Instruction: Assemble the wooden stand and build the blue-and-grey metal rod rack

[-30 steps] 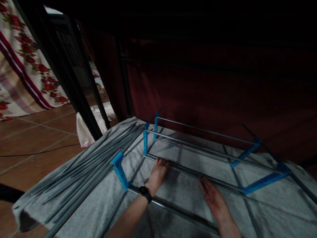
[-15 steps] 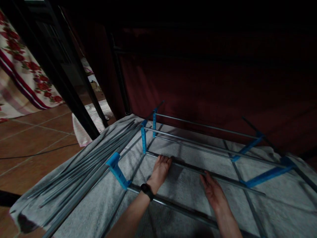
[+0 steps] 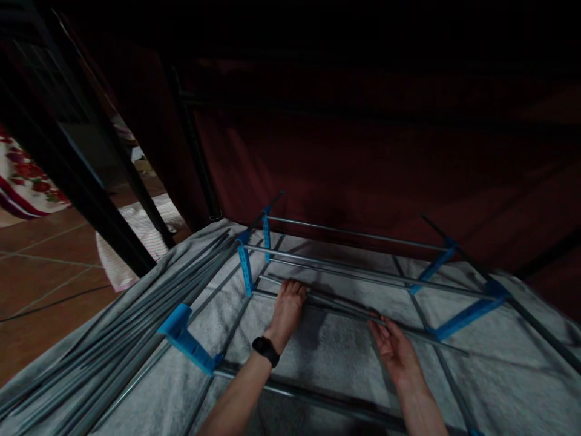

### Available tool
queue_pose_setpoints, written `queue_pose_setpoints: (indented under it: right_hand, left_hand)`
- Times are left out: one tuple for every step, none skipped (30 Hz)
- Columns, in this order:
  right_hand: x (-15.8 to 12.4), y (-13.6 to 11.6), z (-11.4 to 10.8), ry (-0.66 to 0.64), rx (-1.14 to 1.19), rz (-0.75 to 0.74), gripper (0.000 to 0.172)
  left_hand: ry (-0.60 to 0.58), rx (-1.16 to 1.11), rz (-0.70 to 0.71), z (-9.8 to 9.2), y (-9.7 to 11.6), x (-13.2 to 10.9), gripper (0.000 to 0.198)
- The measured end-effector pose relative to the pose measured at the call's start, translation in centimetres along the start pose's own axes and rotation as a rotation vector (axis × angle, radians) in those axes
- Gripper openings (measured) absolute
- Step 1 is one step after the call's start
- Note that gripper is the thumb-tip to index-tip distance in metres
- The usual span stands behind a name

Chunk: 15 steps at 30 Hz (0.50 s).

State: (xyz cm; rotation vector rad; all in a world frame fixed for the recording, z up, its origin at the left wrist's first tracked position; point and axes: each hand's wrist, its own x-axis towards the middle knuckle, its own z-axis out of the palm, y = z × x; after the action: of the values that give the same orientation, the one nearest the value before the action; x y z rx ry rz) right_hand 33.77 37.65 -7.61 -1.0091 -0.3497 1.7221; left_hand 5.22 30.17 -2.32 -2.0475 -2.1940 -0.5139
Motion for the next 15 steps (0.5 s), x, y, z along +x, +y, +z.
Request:
queue_pose_setpoints:
  right_hand:
    - [0.1, 0.2, 0.1, -0.011, -0.004, 0.011, 0.017]
    - [0.3, 0.5, 0.2, -0.022, -0.010, 0.013, 0.017]
    - [0.5, 0.7, 0.4, -0.033, -0.016, 0.003, 0.017]
    - [0.8, 1.0, 0.6, -0.037, -0.016, -0.021, 0.017]
    - [1.1, 1.2, 0.9, -0.035, -0.011, -0.051, 0.016]
    - [1.4, 1.3, 1.2, -0.027, -0.002, -0.083, 0.016]
    - [1.8, 1.4, 1.5, -0.017, 0.008, -0.110, 0.016]
    - [2.1, 1.4, 1.8, -0.018, 0.016, -0.130, 0.017]
    - [2.4, 1.5, 2.2, -0.025, 0.022, -0.152, 0.018]
    - [2.6, 1.6, 2.6, -0.033, 0.027, -0.181, 0.019]
    - [2.8, 1.7, 3.1, -0.042, 0.029, -0.218, 0.019]
    - [2.9, 1.8, 3.6, -0.048, 0.029, -0.260, 0.020]
    - [3.0, 2.0, 4.1, -0.057, 0.025, -0.299, 0.021]
    - [3.0, 2.3, 4.7, -0.060, 0.024, -0.337, 0.022]
    - [3.0, 2.5, 5.3, -0.060, 0.028, -0.374, 0.024]
  left_hand:
    - [0.006, 0.000, -0.008, 0.0, 0.0, 0.5, 0.038]
    - [0.015, -0.006, -0.021, 0.1, -0.2, 0.9, 0.038]
    - [0.033, -0.017, -0.036, 0.2, -0.4, 1.2, 0.038]
    - [0.066, -0.034, -0.057, 0.4, -0.7, 1.4, 0.038]
    - [0.118, -0.059, -0.085, 0.7, -1.1, 1.5, 0.040]
    - [0.187, -0.095, -0.120, 1.1, -1.5, 1.5, 0.042]
    - [0.268, -0.143, -0.164, 1.5, -1.9, 1.5, 0.045]
    - [0.354, -0.204, -0.223, 1.9, -2.3, 1.5, 0.047]
    - [0.430, -0.276, -0.300, 2.4, -2.8, 1.5, 0.048]
    - [0.486, -0.353, -0.400, 2.8, -3.3, 1.6, 0.048]
    - [0.520, -0.428, -0.517, 3.3, -4.0, 1.8, 0.046]
    - [0.533, -0.489, -0.634, 3.7, -4.6, 2.1, 0.045]
    - [0.531, -0.532, -0.734, 4.0, -5.3, 2.5, 0.044]
    - [0.524, -0.559, -0.806, 4.4, -5.9, 3.0, 0.044]
    - [0.520, -0.573, -0.851, 4.7, -6.5, 3.5, 0.044]
